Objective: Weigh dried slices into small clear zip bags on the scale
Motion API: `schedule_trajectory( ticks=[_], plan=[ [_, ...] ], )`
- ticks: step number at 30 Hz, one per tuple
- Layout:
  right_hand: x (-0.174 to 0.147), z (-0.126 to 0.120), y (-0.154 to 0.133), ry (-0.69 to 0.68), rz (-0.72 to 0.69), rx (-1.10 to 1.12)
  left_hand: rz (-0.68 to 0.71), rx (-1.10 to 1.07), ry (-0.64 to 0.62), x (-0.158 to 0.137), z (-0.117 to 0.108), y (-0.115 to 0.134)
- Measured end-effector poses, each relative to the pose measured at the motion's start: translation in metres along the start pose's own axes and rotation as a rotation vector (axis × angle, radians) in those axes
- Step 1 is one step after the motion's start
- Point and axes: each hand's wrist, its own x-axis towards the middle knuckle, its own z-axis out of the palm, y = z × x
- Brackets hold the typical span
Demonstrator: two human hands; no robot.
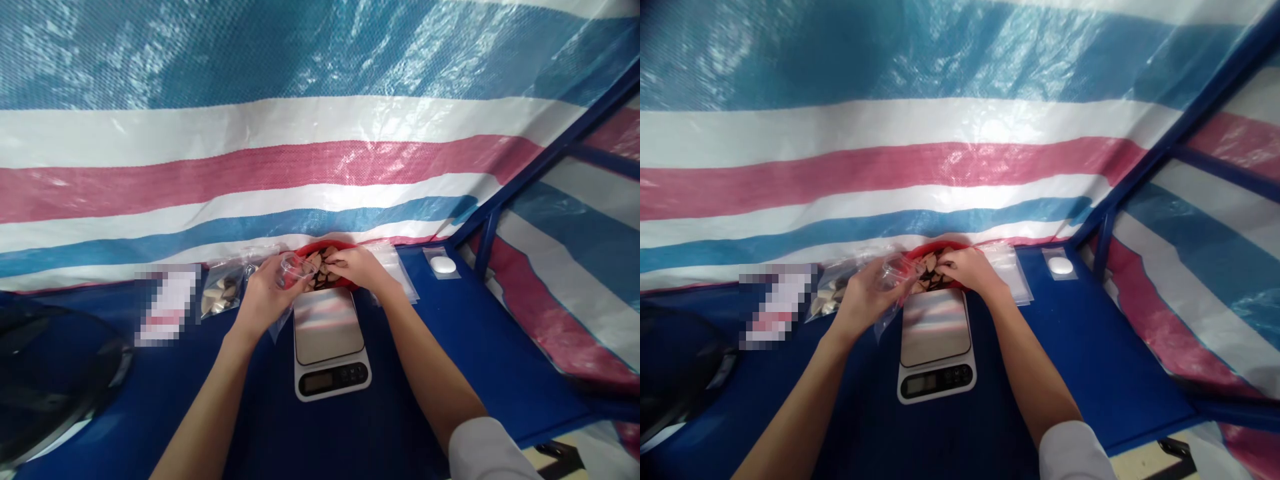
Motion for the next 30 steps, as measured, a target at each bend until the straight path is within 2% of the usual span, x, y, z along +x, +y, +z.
schedule_trajectory(
  ticks=[3, 7, 16, 30],
  plan=[
    [-0.002, 0.002, 0.003, -0.015, 0.013, 0.036, -0.014, -0.016, -0.022, 0.001, -0.006, -0.002],
    [-0.004, 0.002, -0.003, -0.093, -0.045, 0.080, -0.014, -0.026, -0.055, 0.001, -0.009, -0.007],
    [-0.003, 0.015, -0.023, -0.112, -0.034, -0.116, -0.029, -0.052, -0.048, 0.002, -0.013, -0.013],
    [-0.003, 0.009, -0.015, -0.214, -0.015, -0.234, -0.045, -0.077, -0.057, 0.002, -0.015, -0.017]
  ],
)
